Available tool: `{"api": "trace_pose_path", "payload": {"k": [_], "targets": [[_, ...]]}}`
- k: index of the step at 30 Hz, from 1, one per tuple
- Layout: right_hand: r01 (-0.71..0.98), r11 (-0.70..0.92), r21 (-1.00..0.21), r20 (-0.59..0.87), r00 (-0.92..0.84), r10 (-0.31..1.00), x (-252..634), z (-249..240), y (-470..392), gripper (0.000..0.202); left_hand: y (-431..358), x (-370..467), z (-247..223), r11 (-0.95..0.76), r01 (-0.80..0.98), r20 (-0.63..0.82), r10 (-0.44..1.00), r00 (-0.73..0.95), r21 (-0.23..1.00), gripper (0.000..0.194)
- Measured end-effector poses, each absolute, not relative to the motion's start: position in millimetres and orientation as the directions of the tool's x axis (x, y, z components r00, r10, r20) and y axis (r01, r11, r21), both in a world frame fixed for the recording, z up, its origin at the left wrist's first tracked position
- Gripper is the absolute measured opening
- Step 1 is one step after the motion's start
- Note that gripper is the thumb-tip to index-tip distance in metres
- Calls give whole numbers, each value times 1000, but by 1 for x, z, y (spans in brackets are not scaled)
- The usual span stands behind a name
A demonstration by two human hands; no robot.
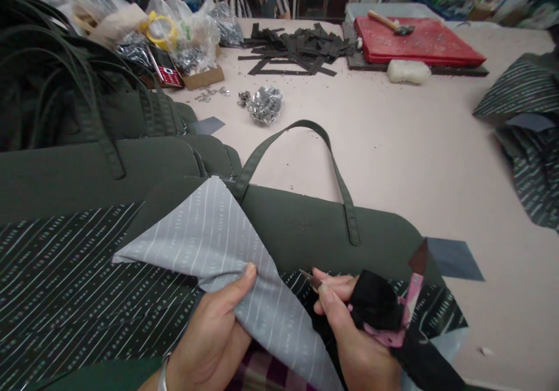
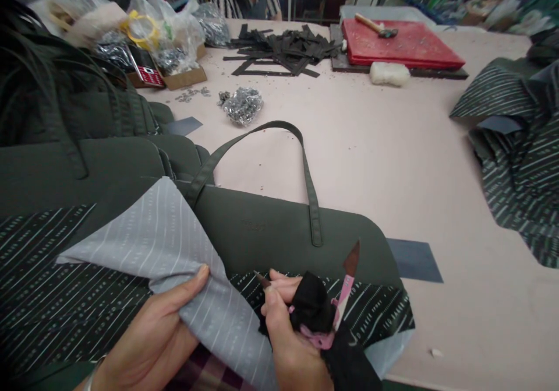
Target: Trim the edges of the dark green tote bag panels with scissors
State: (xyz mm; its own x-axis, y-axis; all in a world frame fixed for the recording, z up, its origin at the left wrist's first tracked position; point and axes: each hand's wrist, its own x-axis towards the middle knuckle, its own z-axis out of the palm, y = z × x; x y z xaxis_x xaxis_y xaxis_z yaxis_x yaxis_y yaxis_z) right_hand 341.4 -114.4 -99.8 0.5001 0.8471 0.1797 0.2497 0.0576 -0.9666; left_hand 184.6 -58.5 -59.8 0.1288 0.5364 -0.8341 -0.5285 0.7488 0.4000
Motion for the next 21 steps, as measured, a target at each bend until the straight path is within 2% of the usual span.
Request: {"api": "trace_pose_path", "payload": {"k": [9,18,21], "targets": [[348,30,-937,188,431,883,343,-98,-112,24,-59,183,-60,765,-533,-848,507,155,361,14],[400,22,-916,212,439,873,339,-103,-112,18,-60,182,-62,786,-481,-833,523,182,388,15],[355,-57,-933,123,465,876,339,-108,-120,16,-60,185,-64,761,-492,-811,560,170,422,15]]}}
